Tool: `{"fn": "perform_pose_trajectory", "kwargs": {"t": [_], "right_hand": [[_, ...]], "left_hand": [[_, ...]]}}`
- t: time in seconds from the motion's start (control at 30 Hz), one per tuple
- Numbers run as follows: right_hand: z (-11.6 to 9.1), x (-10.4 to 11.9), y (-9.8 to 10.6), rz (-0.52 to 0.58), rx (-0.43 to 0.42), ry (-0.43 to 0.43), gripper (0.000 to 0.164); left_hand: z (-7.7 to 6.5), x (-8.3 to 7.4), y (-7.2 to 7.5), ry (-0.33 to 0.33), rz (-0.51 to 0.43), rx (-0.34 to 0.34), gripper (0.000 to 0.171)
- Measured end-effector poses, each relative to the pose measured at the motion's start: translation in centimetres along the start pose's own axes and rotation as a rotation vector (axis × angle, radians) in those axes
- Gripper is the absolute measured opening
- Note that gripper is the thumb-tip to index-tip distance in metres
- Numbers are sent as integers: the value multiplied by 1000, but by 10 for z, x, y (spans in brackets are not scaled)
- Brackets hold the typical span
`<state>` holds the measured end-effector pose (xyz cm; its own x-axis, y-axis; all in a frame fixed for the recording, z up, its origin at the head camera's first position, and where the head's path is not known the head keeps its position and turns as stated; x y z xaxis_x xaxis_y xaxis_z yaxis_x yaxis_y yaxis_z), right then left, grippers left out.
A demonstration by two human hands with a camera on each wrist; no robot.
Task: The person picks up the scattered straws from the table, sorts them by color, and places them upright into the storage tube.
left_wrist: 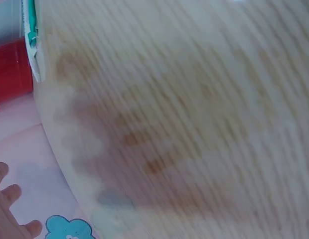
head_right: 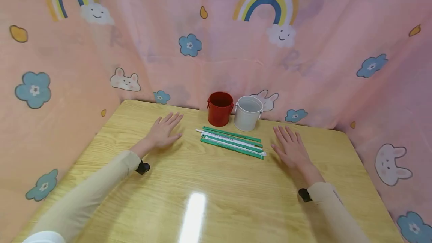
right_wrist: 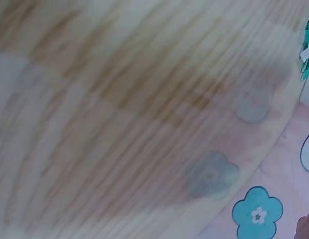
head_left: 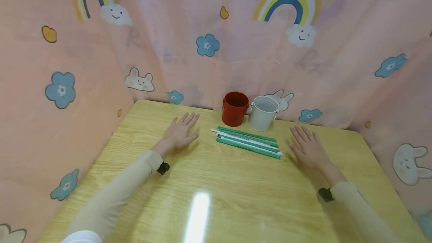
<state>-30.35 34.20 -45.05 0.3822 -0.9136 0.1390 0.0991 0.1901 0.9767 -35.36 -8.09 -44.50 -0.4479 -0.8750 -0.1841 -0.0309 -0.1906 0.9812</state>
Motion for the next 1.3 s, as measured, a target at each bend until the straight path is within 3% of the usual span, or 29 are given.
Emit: {"fn": "perform_pose_trajectory", "kwargs": {"t": [0.23, 0.47, 0.83, 1.1, 1.3], "right_hand": [[1, 4, 5, -30, -66, 21, 65], [7, 14, 13, -71, -155, 58, 67], [23, 32, 14, -10, -210, 70, 69], [31, 45, 17, 79, -360, 116, 60], [40, 53, 12, 123, -359, 81, 56]], "left_hand": [[11, -11, 3, 10, -149, -23, 74], [26, -19, 16, 19, -266, -85, 73], [35, -19, 8, 126, -761, -41, 71], [46, -20, 4, 152, -910, -23, 68], [58, -22, -4, 158, -970, -10, 68]]}}
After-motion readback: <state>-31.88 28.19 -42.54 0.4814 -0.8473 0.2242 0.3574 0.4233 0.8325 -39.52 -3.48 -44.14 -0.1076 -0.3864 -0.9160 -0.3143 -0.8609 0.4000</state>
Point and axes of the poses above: each hand's wrist, its own z-axis towards the middle knuckle, its own y-axis out of the back of the hand, x = y × z, the point moved 8 cm from there along z, towards the middle knuckle, and after that the axes turned 1 degree about y, right-handed, at the moved point
